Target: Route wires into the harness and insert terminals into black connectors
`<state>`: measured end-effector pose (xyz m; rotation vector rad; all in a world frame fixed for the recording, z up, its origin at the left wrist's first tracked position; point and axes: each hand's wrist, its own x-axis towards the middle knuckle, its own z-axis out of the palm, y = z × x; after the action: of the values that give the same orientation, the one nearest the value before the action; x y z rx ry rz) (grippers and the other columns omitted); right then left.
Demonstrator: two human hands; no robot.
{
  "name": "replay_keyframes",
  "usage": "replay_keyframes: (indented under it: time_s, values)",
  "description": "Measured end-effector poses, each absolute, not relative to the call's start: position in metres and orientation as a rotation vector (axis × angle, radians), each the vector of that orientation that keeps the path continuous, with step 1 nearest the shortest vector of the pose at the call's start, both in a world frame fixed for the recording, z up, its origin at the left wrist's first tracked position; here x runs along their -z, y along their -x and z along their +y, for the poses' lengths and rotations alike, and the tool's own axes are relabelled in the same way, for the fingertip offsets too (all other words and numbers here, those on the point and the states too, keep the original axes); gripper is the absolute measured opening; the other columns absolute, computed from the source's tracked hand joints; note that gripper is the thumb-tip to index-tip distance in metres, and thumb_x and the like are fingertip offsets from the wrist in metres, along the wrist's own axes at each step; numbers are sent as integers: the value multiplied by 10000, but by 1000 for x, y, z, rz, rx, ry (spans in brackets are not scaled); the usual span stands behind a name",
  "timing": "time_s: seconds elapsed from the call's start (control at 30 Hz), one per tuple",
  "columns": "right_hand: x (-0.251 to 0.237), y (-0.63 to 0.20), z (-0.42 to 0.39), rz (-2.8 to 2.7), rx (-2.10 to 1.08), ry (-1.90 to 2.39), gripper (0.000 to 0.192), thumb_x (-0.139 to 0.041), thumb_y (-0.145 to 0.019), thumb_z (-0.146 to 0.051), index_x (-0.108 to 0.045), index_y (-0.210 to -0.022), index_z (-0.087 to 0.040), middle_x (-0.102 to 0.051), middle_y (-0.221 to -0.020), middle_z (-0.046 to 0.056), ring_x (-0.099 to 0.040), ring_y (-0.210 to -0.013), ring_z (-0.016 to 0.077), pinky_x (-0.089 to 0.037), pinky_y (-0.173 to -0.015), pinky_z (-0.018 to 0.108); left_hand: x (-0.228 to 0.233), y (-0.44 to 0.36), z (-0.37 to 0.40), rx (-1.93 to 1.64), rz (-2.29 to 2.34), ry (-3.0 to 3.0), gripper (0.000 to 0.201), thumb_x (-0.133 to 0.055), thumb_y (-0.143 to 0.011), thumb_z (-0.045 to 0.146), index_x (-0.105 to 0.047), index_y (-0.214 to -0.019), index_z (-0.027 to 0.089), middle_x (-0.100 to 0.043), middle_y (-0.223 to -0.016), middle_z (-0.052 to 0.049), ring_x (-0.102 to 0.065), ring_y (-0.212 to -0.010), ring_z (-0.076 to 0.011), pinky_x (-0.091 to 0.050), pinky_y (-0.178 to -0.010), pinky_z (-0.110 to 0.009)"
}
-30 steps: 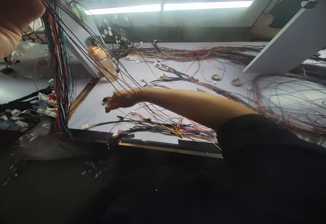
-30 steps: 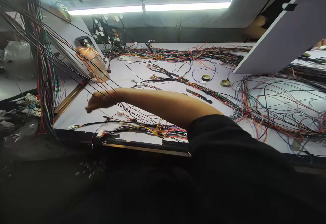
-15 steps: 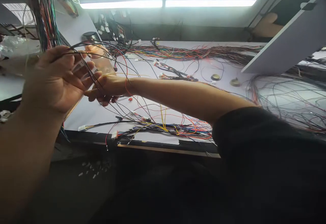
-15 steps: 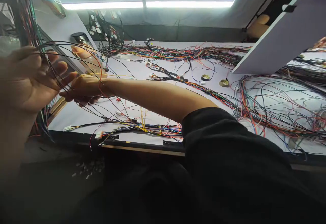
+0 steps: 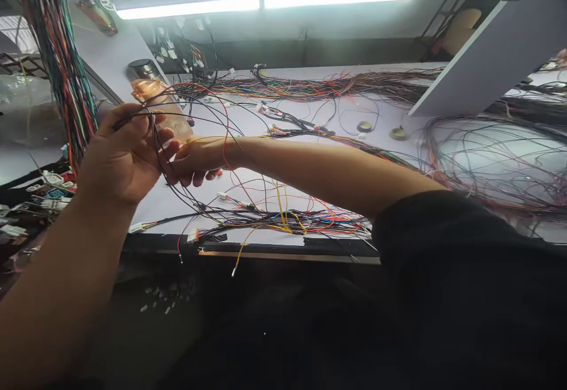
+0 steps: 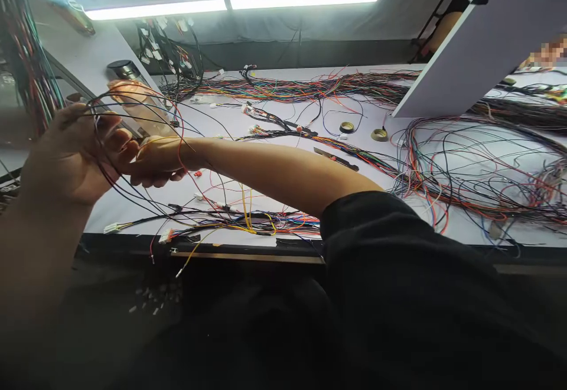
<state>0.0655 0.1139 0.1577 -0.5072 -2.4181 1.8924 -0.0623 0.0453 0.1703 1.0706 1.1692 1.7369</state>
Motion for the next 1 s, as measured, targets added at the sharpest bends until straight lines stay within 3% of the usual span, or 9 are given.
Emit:
replay_keyframes:
  time_s: [0.13, 0.27, 0.37, 0.53, 0.77, 1.0]
  values:
    - [-158, -78, 119, -2587, -1737, 519, 330, -610, -899, -440, -607, -798, -125, -534, -631, -42, -458, -460, 22, -247, -361, 130, -176, 51, 47, -1677, 1132, -1107, 213, -768, -703, 176, -615, -821, 265, -682, -834, 80, -656, -827, -149, -539, -865, -431]
    - [-160, -86, 124, -2615, -1697, 443, 279, -566, -928, -418, -568, -830, -157, -523, -627, -51, -414, -433, 23, -251, -359, 136, -175, 44, 50, -1611, 1057, -1125, 198, -787, -703, 230, -621, -812, 239, -701, -824, 63, -659, -843, -145, -510, -922, -392]
    - [-162, -89, 122, -2610, -1715, 470, 253, -507, -965, -402, -551, -870, -171, -511, -632, -63, -362, -409, 16, -249, -360, 138, -173, 43, 51, -1628, 954, -1124, 203, -796, -691, 204, -628, -804, 214, -704, -798, 45, -662, -858, -147, -524, -916, -366]
    - [-155, -86, 120, -2704, -1707, 776, 483, -496, -922, -582, -582, -758, -136, -379, -542, -71, -308, -404, 21, -225, -355, 156, -174, 45, 50, -1510, 820, -1096, 144, -742, -757, 213, -645, -861, 233, -705, -910, 17, -691, -872, -196, -569, -822, -412]
    - [-141, -81, 127, -2642, -1800, 651, 471, -570, -865, -610, -579, -768, -149, -409, -547, -72, -308, -404, 21, -223, -356, 160, -178, 50, 46, -1348, 848, -1260, 175, -757, -745, 224, -665, -894, 217, -708, -940, -31, -696, -899, -210, -571, -809, -363]
    - [-141, -81, 123, -2630, -1975, 476, 471, -624, -855, -557, -532, -661, -138, -407, -544, -72, -315, -411, 16, -238, -362, 157, -181, 42, 49, -1000, 834, -1431, 225, -734, -771, 304, -659, -945, 183, -682, -782, -72, -669, -596, -228, -538, -470, -339]
